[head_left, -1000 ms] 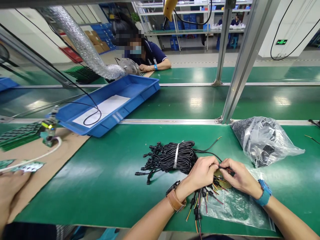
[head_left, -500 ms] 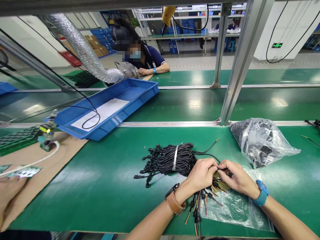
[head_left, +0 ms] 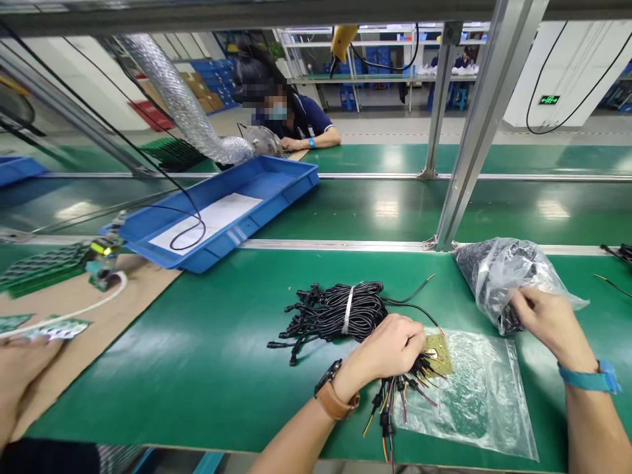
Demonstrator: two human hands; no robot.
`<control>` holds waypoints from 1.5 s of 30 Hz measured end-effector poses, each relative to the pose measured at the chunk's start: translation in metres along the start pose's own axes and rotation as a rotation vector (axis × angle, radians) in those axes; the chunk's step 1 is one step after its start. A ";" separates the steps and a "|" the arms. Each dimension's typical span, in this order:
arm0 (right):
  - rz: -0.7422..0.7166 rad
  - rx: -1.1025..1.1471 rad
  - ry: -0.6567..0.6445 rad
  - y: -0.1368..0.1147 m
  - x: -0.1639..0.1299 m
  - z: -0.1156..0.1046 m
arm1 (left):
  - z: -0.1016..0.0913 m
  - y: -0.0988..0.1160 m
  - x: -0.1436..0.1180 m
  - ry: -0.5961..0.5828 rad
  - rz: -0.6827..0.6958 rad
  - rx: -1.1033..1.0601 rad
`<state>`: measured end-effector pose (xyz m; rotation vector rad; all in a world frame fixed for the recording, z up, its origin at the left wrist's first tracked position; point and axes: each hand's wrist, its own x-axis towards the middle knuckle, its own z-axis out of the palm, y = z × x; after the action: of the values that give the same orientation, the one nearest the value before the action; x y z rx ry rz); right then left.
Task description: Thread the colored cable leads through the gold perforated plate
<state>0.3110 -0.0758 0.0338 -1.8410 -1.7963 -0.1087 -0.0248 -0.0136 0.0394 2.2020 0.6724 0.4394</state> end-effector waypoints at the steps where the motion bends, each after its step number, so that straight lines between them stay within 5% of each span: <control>1: -0.029 -0.043 -0.086 0.003 0.002 0.006 | 0.005 -0.002 0.002 0.068 -0.011 0.060; 5: -0.078 -0.221 -0.262 -0.008 0.001 0.027 | 0.026 -0.014 0.011 0.229 0.054 0.168; 14: 0.088 -0.453 -0.346 -0.038 -0.004 0.033 | 0.038 -0.012 0.020 0.085 0.015 0.442; 24: 0.044 -0.480 -0.383 -0.041 -0.008 0.033 | 0.039 -0.011 0.020 0.059 -0.016 0.552; 34: 0.084 -0.457 -0.303 -0.040 -0.006 0.031 | 0.034 -0.014 0.018 0.203 0.032 0.342; 37: 0.084 -0.412 -0.247 -0.041 -0.005 0.027 | 0.028 -0.016 0.012 0.143 0.063 0.268; 45: 0.215 -0.255 0.191 -0.052 -0.003 0.008 | 0.018 -0.012 0.006 0.004 0.045 0.301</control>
<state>0.2592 -0.0777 0.0424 -2.1101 -1.4999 -0.4337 -0.0148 -0.0143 0.0191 2.5041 0.7313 0.3852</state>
